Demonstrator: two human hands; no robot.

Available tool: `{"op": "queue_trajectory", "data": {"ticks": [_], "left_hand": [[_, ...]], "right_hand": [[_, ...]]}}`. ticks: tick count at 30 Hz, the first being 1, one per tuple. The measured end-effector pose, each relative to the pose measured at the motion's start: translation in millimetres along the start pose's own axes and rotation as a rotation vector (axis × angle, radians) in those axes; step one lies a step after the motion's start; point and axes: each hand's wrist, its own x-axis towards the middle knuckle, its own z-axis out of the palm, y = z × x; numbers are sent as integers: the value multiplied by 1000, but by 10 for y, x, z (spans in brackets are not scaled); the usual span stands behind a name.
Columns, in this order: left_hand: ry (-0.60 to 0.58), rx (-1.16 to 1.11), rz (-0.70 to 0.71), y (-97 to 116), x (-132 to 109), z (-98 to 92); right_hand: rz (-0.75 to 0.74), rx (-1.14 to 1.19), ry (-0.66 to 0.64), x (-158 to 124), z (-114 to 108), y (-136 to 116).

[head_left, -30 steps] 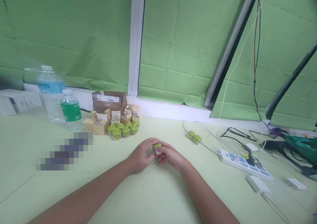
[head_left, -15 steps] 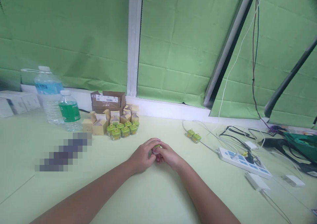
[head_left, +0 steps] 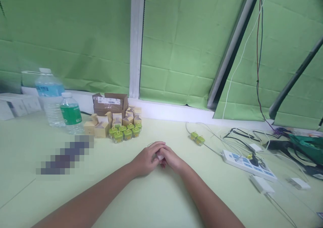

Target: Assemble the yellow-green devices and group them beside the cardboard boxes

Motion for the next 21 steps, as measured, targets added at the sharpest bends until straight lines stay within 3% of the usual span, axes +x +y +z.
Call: {"op": "queue_trajectory", "data": {"ticks": [11,21], "left_hand": [[-35,-43,-30,9,16,-72],[40,230,-103,-363,43,-110]], "right_hand": [[23,-95,90,-64,-62,-42],[45,-146,201,8,-170,39]]}}
